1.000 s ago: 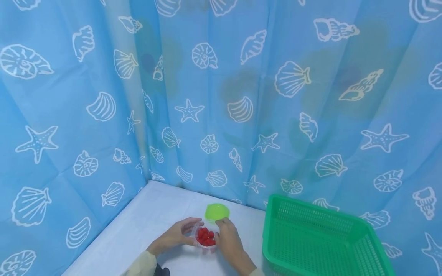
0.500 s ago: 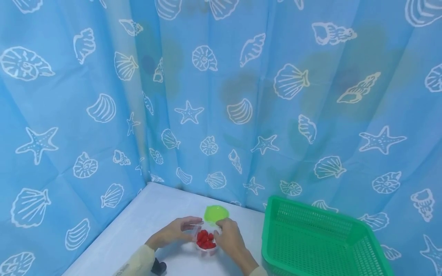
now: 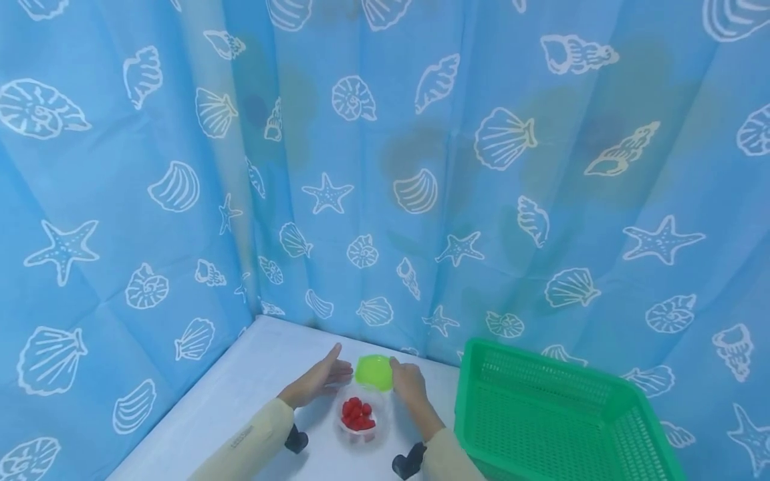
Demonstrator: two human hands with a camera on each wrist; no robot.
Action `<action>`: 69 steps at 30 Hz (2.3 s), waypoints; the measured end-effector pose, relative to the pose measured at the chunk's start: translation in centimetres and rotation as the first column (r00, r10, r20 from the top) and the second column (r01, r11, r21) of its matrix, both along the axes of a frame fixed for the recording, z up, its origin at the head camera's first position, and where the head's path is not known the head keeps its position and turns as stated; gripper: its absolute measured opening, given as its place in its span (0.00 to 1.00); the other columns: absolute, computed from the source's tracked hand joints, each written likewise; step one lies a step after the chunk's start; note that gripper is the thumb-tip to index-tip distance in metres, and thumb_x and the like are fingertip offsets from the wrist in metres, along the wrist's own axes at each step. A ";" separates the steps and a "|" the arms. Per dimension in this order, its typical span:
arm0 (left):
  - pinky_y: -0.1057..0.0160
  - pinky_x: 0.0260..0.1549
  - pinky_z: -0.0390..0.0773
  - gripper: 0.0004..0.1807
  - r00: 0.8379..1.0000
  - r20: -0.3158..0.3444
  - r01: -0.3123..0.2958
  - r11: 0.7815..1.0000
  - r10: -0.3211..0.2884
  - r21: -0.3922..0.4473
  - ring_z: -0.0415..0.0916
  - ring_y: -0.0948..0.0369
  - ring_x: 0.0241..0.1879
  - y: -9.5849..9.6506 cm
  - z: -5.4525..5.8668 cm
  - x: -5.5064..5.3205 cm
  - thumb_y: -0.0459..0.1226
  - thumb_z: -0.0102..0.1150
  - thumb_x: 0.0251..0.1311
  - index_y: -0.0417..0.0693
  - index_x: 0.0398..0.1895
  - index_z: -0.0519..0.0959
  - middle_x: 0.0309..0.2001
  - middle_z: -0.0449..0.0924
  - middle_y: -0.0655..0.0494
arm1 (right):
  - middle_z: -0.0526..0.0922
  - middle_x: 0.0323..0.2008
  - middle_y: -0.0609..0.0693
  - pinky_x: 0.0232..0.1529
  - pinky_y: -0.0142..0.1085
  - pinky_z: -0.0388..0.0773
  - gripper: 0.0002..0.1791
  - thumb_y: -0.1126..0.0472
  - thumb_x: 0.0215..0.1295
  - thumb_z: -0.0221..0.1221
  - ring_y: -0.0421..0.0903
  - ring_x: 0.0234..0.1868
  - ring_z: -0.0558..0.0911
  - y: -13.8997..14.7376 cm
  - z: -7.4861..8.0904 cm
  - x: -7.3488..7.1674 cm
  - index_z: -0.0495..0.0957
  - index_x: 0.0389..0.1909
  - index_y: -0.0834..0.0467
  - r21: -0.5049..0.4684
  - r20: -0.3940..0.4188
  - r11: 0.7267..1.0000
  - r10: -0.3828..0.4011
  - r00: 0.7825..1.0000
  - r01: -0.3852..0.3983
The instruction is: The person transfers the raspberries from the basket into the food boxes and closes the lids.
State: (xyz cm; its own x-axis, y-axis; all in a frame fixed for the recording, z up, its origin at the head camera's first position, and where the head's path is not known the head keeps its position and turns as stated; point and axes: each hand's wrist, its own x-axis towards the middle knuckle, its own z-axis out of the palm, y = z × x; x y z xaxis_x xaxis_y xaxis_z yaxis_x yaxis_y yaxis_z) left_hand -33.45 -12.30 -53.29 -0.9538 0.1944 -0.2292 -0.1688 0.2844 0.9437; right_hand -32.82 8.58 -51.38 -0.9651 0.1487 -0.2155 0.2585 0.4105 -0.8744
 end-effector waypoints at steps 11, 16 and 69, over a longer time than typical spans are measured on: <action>0.48 0.54 0.77 0.54 0.987 0.103 -0.125 0.992 0.121 0.030 0.73 0.42 0.59 1.0 0.4 -1.3 0.71 0.33 0.62 0.28 0.65 0.65 0.58 0.74 0.35 | 0.68 0.59 0.75 0.55 0.48 0.78 0.37 0.48 0.75 0.43 0.65 0.59 0.73 1.7 -0.9 -1.3 0.57 0.63 0.80 -0.296 0.104 0.955 0.021 0.994 0.011; 0.47 0.52 0.78 0.55 0.984 0.136 -0.120 0.992 0.115 0.029 0.72 0.40 0.59 1.8 0.9 -2.2 0.71 0.35 0.63 0.24 0.65 0.63 0.57 0.73 0.31 | 0.70 0.57 0.74 0.55 0.48 0.78 0.36 0.48 0.75 0.43 0.63 0.57 0.75 2.0 -0.5 -1.9 0.59 0.63 0.79 -0.302 0.123 0.952 -0.003 0.992 0.040; 0.59 0.48 0.81 0.22 0.922 0.126 -0.372 0.927 0.365 0.043 0.80 0.54 0.43 2.0 1.9 -3.9 0.44 0.51 0.71 0.31 0.50 0.78 0.41 0.81 0.45 | 0.75 0.54 0.68 0.53 0.42 0.79 0.26 0.56 0.75 0.49 0.58 0.55 0.79 2.0 0.2 -3.3 0.63 0.64 0.70 -0.496 0.086 0.868 0.004 0.996 0.039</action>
